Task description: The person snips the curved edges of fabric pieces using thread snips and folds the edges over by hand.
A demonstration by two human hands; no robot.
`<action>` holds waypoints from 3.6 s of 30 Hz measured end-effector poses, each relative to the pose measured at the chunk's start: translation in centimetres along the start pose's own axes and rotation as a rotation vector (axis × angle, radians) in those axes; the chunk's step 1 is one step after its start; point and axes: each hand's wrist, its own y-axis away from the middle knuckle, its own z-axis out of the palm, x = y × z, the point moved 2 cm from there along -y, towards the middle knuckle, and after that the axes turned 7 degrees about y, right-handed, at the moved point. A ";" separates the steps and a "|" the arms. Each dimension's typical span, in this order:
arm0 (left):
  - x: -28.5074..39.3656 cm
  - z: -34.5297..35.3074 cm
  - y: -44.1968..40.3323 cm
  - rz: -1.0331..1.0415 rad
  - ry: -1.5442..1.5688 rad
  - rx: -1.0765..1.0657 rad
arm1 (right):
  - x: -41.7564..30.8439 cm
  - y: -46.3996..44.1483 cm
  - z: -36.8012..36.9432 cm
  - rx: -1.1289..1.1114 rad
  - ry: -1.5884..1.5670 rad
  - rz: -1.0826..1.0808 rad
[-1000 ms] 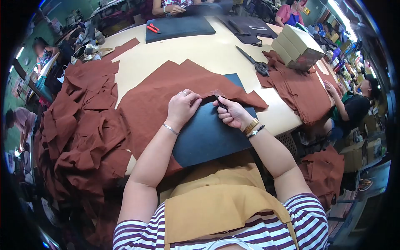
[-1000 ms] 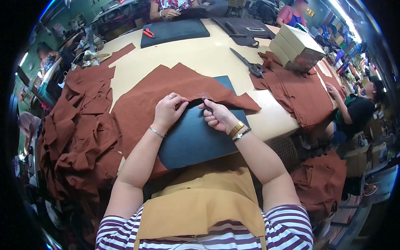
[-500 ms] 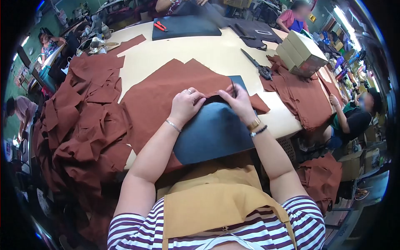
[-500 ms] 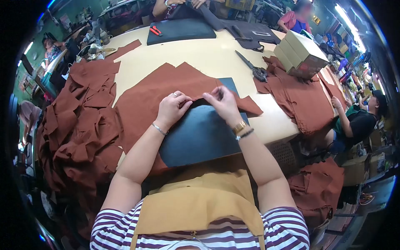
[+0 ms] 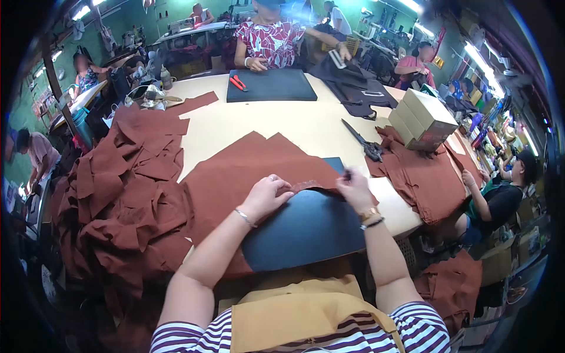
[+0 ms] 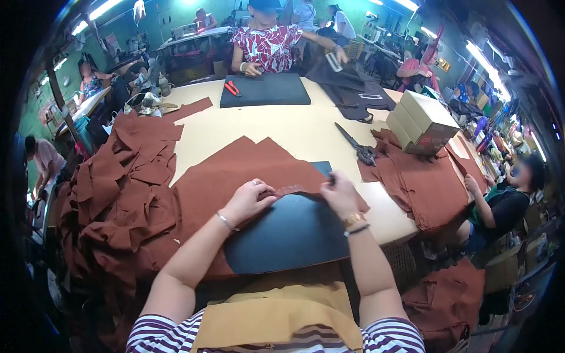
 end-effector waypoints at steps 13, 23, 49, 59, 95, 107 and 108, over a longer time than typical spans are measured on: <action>-4.9 -2.3 -0.3 -0.491 -0.501 0.033 | 1.5 3.3 -4.8 0.192 0.209 -0.287; -3.1 -5.6 3.4 -0.143 -0.355 -0.133 | -2.8 6.5 0.1 -0.098 0.213 -0.262; 4.1 4.5 0.4 0.264 -0.195 -0.104 | -3.8 -0.1 -7.4 -0.126 0.124 -0.488; 4.2 4.2 0.5 0.205 -0.241 -0.163 | -3.2 3.2 0.3 -0.423 0.042 -0.611; -1.3 -0.3 0.5 0.503 -0.465 -0.093 | -7.7 9.0 1.9 -0.214 0.518 -0.692; -2.2 -0.8 0.5 0.426 -0.480 -0.038 | -9.4 8.5 2.7 -0.257 0.596 -0.595; -2.1 -0.8 0.5 0.427 -0.485 -0.038 | -9.8 8.2 2.9 -0.286 0.630 -0.579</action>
